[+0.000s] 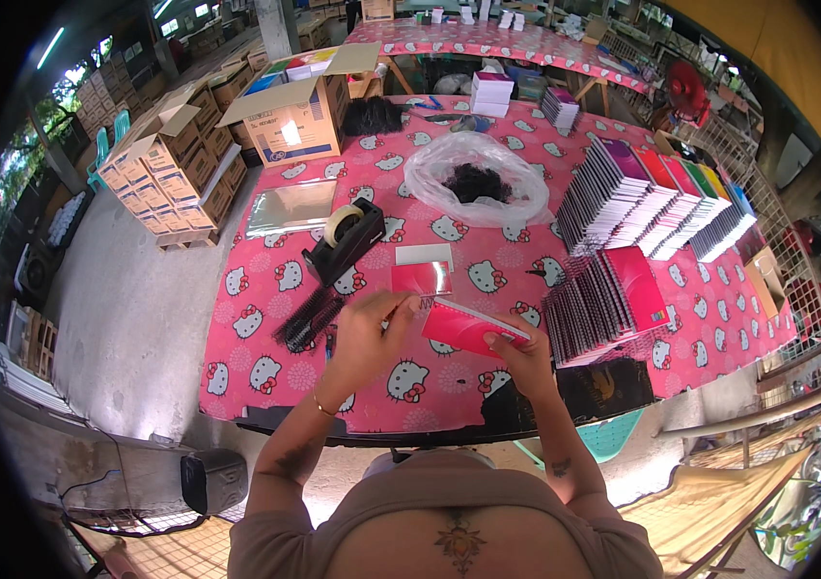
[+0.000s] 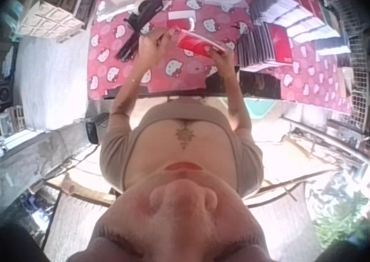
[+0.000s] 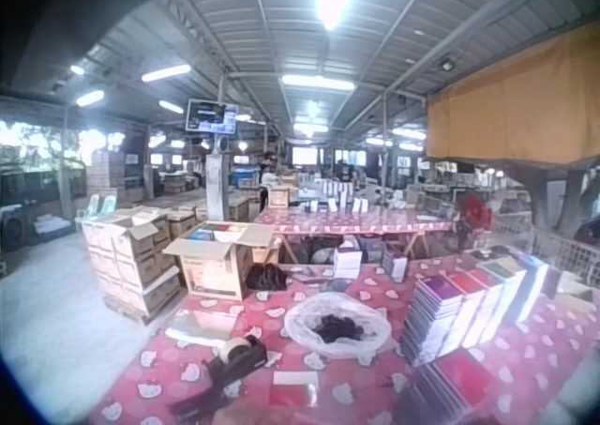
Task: The person takes spiral notebooks from a stack, inserts a white card into the front cover of each notebook, and places them back into a stack on a table.
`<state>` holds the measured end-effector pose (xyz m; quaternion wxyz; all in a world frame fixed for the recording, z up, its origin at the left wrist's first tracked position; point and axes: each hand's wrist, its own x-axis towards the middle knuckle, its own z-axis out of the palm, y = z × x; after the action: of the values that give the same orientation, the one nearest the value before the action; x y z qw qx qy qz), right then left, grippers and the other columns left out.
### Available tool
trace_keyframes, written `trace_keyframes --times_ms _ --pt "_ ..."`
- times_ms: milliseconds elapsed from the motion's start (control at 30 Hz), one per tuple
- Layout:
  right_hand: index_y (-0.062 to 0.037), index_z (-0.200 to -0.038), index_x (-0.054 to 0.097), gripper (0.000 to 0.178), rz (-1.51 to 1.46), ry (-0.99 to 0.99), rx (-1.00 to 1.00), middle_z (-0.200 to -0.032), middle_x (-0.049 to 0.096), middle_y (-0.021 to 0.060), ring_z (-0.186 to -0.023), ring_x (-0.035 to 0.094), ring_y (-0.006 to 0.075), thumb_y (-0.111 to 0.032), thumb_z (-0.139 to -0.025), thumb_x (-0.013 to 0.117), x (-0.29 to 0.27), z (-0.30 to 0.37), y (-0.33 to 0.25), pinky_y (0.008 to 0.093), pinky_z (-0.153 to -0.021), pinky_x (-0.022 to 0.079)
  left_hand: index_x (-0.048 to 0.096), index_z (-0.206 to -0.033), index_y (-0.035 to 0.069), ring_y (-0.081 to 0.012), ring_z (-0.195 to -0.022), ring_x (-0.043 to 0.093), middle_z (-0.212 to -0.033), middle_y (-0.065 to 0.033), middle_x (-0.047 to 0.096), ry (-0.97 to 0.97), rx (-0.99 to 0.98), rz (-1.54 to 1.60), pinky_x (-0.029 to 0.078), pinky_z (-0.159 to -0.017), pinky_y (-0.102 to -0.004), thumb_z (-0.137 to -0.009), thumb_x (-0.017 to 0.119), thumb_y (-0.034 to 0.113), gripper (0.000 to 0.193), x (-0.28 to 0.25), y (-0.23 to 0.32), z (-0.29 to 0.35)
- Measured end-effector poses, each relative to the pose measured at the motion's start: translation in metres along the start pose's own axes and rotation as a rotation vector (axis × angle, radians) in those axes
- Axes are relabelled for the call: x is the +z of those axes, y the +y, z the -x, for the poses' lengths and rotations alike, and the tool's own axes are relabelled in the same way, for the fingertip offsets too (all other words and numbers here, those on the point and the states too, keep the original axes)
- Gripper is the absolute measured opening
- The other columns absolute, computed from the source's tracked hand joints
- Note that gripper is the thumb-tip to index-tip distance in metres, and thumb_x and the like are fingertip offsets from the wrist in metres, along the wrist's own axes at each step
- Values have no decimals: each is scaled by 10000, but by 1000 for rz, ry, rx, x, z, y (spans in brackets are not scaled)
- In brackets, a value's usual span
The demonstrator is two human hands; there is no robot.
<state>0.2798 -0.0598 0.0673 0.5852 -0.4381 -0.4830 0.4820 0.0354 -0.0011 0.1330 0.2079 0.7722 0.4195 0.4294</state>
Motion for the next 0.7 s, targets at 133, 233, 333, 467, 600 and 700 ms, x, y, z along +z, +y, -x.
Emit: trace_keyframes --times_ms 133,233,333,467,600,700 --pt "15 -1162 676 271 46 -15 26 -1034 687 34 -937 626 93 -21 -896 714 -1 -1 -5 254 -847 496 707 -963 -27 -199 -611 633 -743 -119 668 -40 42 66 494 -591 -306 -956 647 120 159 -6 -1 -7" --pt "9 -1157 682 269 89 -9 53 -1030 691 32 -945 626 91 -23 -892 718 -4 -1 -5 254 -852 495 700 -985 -14 -222 -626 633 -766 -124 665 -66 55 93 486 -582 -323 -943 660 123 149 -9 -1 -13" --pt "0 -1162 685 273 111 -35 36 -1020 695 27 -929 620 81 -42 -895 722 -4 1 -7 244 -816 496 686 -1031 21 -265 -645 630 -801 -127 651 -62 190 70 477 -566 -354 -912 684 125 158 -12 -9 -12" --pt "-18 -1196 680 290 150 -76 9 -996 704 18 -860 606 56 -78 -915 716 -7 1 -10 214 -711 497 672 -1070 49 -287 -719 642 -872 -114 645 -156 323 -43 502 -616 -377 -886 712 157 217 -20 7 -20" --pt "-25 -1220 680 298 187 -122 -37 -1012 714 34 -838 610 60 -67 -925 700 -3 1 -19 220 -705 500 664 -1064 56 -313 -756 649 -911 -111 639 -315 323 -128 511 -683 -409 -872 728 193 245 -19 1 -20" --pt "-36 -1230 684 302 220 -127 -13 -1026 718 41 -811 611 58 -70 -930 694 -8 1 -24 220 -671 500 661 -1080 70 -315 -763 657 -874 -103 642 -314 326 -48 513 -688 -412 -878 724 206 252 -20 14 -22"
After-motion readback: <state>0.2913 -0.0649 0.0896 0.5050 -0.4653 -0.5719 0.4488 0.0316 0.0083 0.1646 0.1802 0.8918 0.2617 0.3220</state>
